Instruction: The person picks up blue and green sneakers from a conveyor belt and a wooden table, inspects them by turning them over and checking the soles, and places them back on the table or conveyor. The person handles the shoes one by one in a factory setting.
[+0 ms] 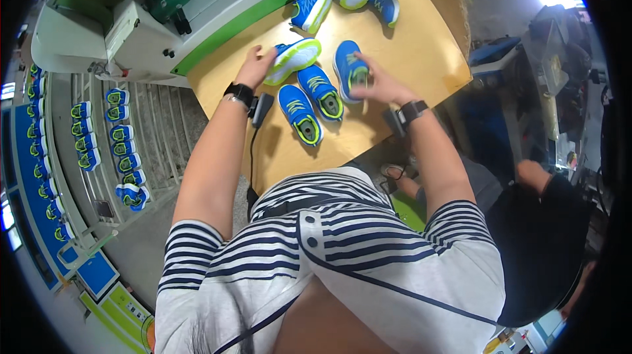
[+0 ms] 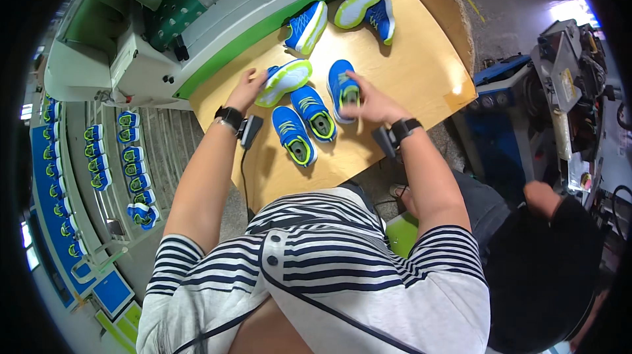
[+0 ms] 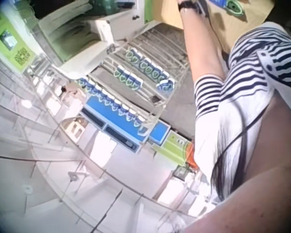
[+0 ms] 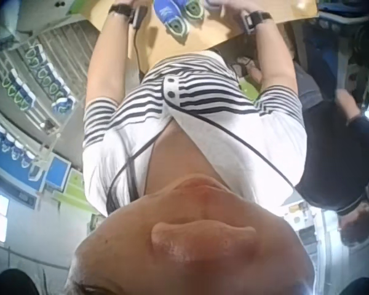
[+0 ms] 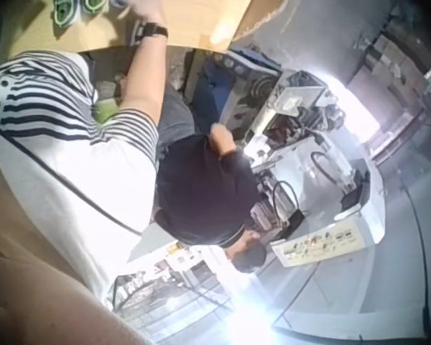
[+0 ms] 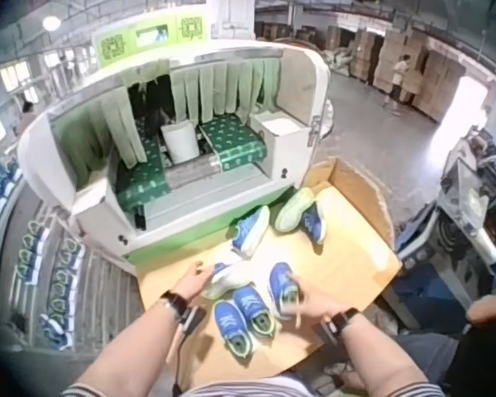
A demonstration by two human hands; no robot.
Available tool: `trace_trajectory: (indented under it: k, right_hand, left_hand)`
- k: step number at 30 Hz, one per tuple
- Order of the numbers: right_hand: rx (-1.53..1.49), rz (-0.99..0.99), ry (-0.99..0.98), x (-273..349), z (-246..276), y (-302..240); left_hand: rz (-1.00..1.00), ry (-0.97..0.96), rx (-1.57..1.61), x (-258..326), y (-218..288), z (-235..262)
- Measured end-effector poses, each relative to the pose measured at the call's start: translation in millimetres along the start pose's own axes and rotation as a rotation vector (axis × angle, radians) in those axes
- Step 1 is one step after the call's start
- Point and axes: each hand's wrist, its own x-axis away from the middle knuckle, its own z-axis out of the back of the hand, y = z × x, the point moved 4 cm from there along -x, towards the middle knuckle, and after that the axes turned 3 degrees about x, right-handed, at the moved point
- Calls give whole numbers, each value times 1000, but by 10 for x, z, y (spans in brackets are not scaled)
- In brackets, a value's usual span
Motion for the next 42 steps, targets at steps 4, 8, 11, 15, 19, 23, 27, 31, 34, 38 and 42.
trace_trajectory:
  k: [4,8,11,15,19,23,27,31,34,38,42]
  right_hand:
    - [134,19,204,32,-268,137]
    - [-216,-136,322,137,-332,295]
    - [-27,-27,376,55,-384,238]
    - [-203,-216,370,-66,-112,29]
    - [-298,-72,302,-351,-133,-594]
    - [-406,31,166,-726,-739,-1395]
    - [-266,174,-136,-979,-1612,-1529]
    - [54,226,-67,-1505,-2138,-979]
    - [294,228,20,-1466,-2288,-994]
    - [9,235,65,-1522,-2202,-832]
    - [-316,-64,88,-1398,-1671,-1023]
  left_hand:
    - [206,-197,-87,-341,-218,136]
    - [-59,-458,-191,71,211,24]
    - [-234,-308,-206,462,321,-65]
    - [-292,253,-169,916,328,254]
    - [-358,495,-522,1034,-237,527]
    - [-113,146,-78,1118,-372,665]
    - [-143,446,531,1300,-346,1062]
    - [-134,391,515,1303,-742,985]
    - [-146,468,121,1286,-1046,961]
    - [-157,451,174,1262,-911,909]
    - [-112,386,490,1272,-780,848]
